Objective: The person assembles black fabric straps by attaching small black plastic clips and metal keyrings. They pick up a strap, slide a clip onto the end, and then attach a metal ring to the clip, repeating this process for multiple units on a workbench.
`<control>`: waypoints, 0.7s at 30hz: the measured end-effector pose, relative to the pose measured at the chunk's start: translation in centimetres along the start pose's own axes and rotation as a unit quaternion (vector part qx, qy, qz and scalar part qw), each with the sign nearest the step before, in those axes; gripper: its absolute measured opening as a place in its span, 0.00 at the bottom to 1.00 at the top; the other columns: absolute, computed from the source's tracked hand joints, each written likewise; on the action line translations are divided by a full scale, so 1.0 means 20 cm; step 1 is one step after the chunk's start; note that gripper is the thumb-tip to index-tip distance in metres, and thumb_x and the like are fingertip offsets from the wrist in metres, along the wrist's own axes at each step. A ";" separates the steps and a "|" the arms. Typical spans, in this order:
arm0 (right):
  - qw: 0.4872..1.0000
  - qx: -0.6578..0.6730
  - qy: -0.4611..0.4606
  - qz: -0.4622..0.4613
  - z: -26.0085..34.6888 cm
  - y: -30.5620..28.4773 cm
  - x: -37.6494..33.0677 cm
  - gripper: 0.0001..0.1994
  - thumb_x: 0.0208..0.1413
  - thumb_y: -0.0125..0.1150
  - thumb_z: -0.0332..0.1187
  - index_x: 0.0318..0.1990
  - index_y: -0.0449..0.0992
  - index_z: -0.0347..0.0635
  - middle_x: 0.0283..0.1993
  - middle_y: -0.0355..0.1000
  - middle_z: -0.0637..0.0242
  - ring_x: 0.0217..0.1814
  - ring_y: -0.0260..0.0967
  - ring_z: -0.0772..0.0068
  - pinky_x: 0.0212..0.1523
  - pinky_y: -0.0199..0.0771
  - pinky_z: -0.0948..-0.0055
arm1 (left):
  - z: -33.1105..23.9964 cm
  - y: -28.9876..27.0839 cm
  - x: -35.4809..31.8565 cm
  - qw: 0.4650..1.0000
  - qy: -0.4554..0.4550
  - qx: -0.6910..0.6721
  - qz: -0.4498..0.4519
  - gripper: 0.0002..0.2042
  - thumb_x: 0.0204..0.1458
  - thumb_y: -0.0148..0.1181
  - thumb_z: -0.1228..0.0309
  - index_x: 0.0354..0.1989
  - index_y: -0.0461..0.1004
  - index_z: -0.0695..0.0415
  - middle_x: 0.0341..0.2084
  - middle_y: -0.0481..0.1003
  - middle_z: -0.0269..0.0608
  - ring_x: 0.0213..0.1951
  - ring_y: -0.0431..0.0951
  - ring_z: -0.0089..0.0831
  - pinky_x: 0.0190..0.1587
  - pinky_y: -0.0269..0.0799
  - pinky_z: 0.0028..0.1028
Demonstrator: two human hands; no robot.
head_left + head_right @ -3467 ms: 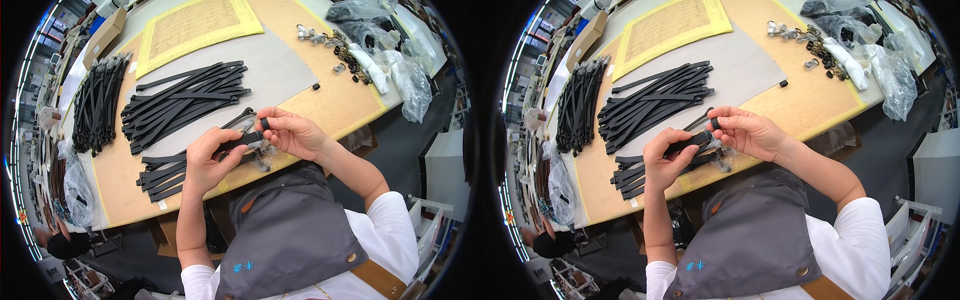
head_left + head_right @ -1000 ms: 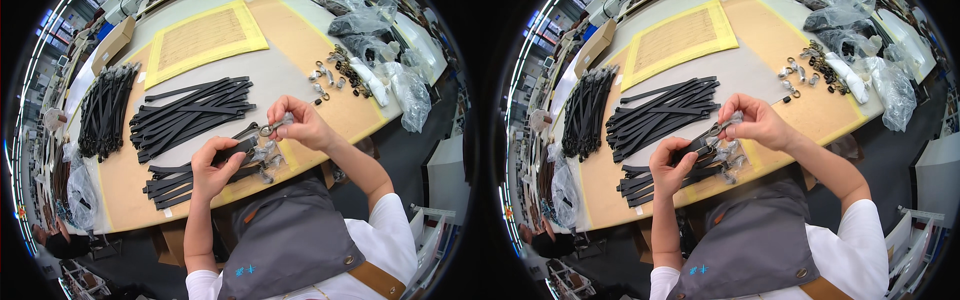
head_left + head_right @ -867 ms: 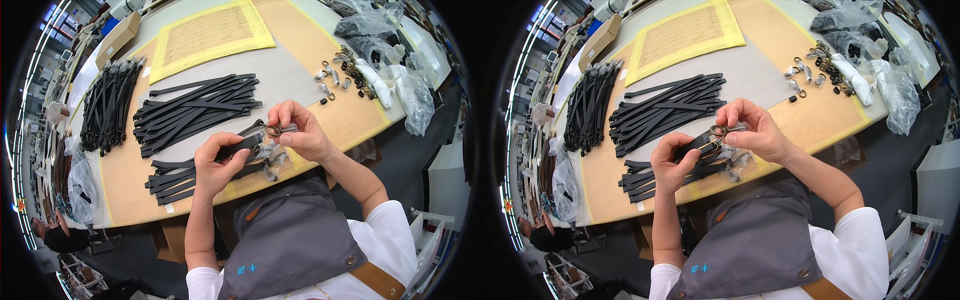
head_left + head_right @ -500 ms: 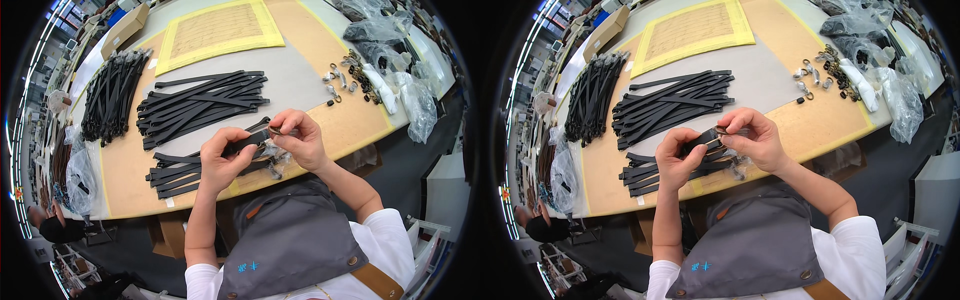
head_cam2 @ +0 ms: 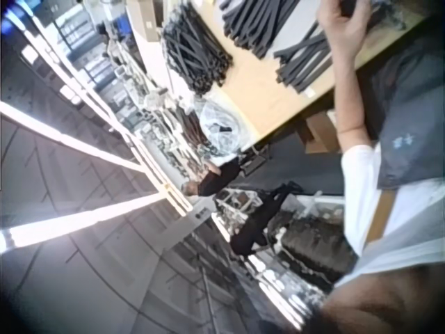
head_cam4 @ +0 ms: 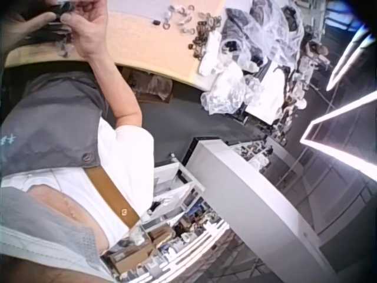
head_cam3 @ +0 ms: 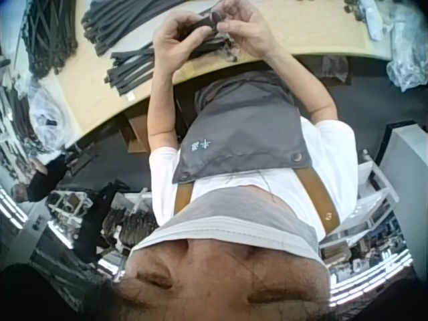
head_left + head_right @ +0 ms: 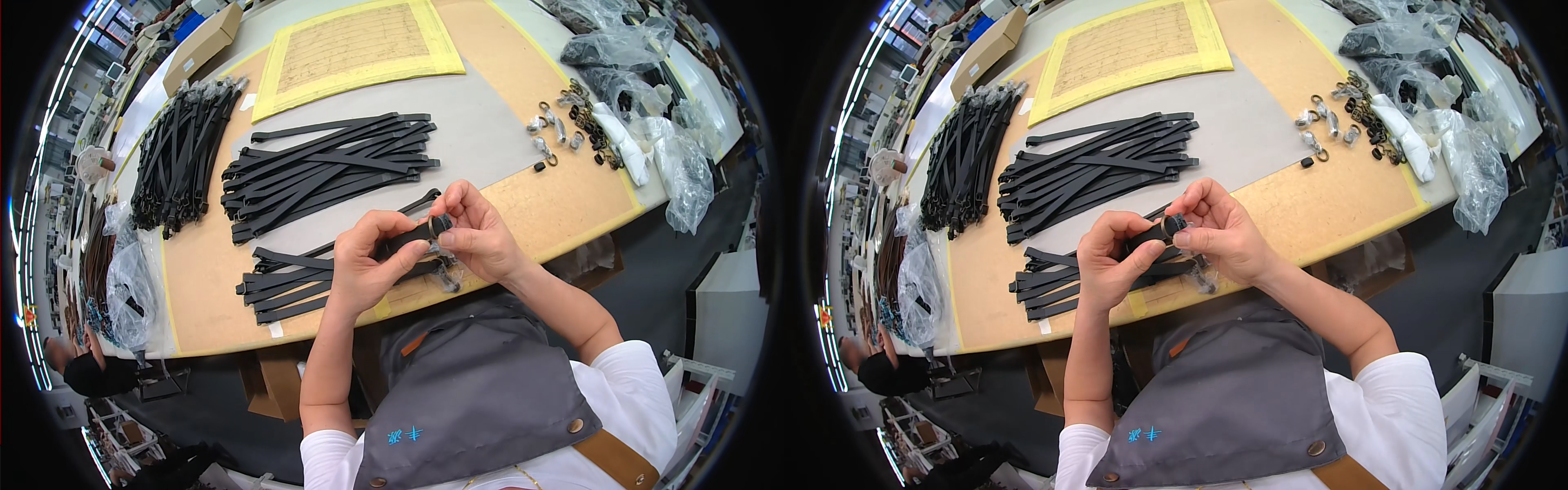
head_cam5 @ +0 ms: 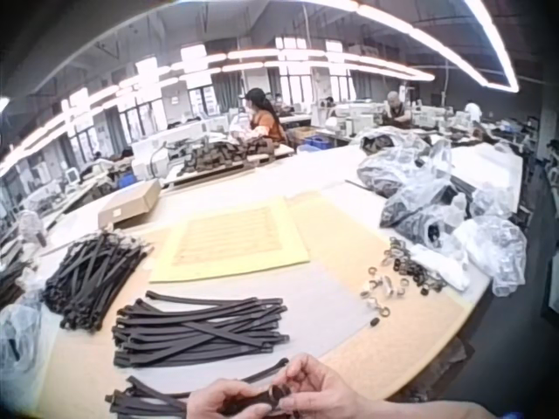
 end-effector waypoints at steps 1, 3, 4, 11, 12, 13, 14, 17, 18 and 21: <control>1.000 0.000 0.007 0.005 0.00 0.00 0.00 0.20 0.56 0.66 0.16 0.49 0.65 0.45 0.53 0.72 0.63 0.55 0.72 0.77 0.49 0.78 0.78 | 0.00 0.00 0.00 1.000 0.003 0.002 0.000 0.14 0.51 0.70 0.83 0.44 0.74 0.64 0.36 0.78 0.36 0.38 0.78 0.19 0.42 0.74 0.20; 0.999 -0.050 0.012 0.018 0.00 0.01 0.01 0.18 0.56 0.65 0.15 0.48 0.66 0.45 0.54 0.72 0.62 0.54 0.73 0.76 0.49 0.79 0.76 | 0.01 -0.02 -0.01 1.000 0.002 0.022 0.002 0.13 0.51 0.69 0.84 0.44 0.74 0.64 0.36 0.78 0.36 0.38 0.78 0.19 0.43 0.74 0.20; 0.997 -0.076 0.013 0.023 0.00 0.02 0.01 0.18 0.56 0.65 0.15 0.47 0.67 0.44 0.54 0.72 0.62 0.53 0.74 0.76 0.48 0.80 0.75 | 0.02 -0.02 -0.01 1.000 0.001 0.031 0.004 0.13 0.50 0.69 0.84 0.43 0.74 0.65 0.36 0.78 0.36 0.38 0.78 0.19 0.43 0.74 0.20; 0.992 0.002 0.124 0.036 0.00 0.00 -0.02 0.08 0.63 0.64 0.24 0.47 0.76 0.38 0.52 0.77 0.58 0.53 0.77 0.69 0.53 0.82 0.69 | -0.04 0.01 -0.01 0.996 0.001 0.086 0.021 0.12 0.48 0.68 0.84 0.41 0.75 0.65 0.32 0.78 0.36 0.32 0.77 0.19 0.34 0.73 0.19; 0.991 0.007 0.126 0.049 -0.01 0.00 -0.03 0.08 0.63 0.64 0.25 0.48 0.76 0.38 0.51 0.78 0.58 0.52 0.77 0.69 0.54 0.82 0.69 | -0.06 0.01 -0.01 0.994 0.021 0.106 0.022 0.12 0.47 0.68 0.84 0.40 0.76 0.65 0.31 0.78 0.36 0.31 0.77 0.18 0.32 0.72 0.19; 0.989 0.013 0.130 0.063 -0.01 0.00 -0.03 0.08 0.64 0.64 0.26 0.49 0.77 0.37 0.50 0.79 0.58 0.52 0.78 0.69 0.54 0.82 0.68 | -0.09 0.02 -0.01 0.991 0.039 0.125 0.022 0.11 0.46 0.68 0.85 0.38 0.76 0.65 0.29 0.78 0.36 0.29 0.77 0.18 0.30 0.72 0.19; 0.988 0.004 0.142 0.059 -0.01 -0.01 -0.03 0.08 0.64 0.64 0.26 0.48 0.77 0.38 0.49 0.79 0.59 0.51 0.78 0.69 0.53 0.81 0.69 | -0.11 0.02 -0.01 0.989 0.054 0.138 0.019 0.11 0.44 0.69 0.83 0.37 0.78 0.63 0.27 0.78 0.36 0.28 0.77 0.20 0.29 0.72 0.19; 0.982 -0.028 0.175 0.060 -0.01 -0.01 -0.04 0.08 0.63 0.66 0.28 0.47 0.77 0.38 0.46 0.79 0.62 0.49 0.78 0.72 0.51 0.80 0.71 | -0.15 0.03 -0.01 0.982 0.101 0.162 0.009 0.10 0.41 0.71 0.81 0.33 0.81 0.59 0.24 0.78 0.37 0.25 0.78 0.24 0.26 0.72 0.21; 0.980 -0.040 0.183 0.065 -0.01 -0.01 -0.03 0.08 0.62 0.67 0.28 0.46 0.78 0.39 0.46 0.79 0.63 0.47 0.78 0.74 0.51 0.80 0.72 | -0.15 0.04 -0.01 0.980 0.117 0.161 0.006 0.10 0.40 0.72 0.81 0.33 0.81 0.59 0.24 0.78 0.37 0.24 0.78 0.25 0.26 0.72 0.22; 0.970 -0.107 0.210 0.063 0.04 0.04 -0.01 0.08 0.61 0.69 0.30 0.45 0.78 0.39 0.43 0.79 0.67 0.44 0.77 0.78 0.48 0.78 0.76 | -0.19 0.05 -0.02 0.971 0.138 0.195 -0.001 0.11 0.39 0.72 0.80 0.33 0.81 0.58 0.23 0.77 0.37 0.23 0.78 0.27 0.25 0.71 0.25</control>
Point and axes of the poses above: each hand's wrist, its own x-axis towards the middle knuckle, its own y-axis out of the palm, z = x × y, the point moved 6 cm from there along x, towards the middle knuckle
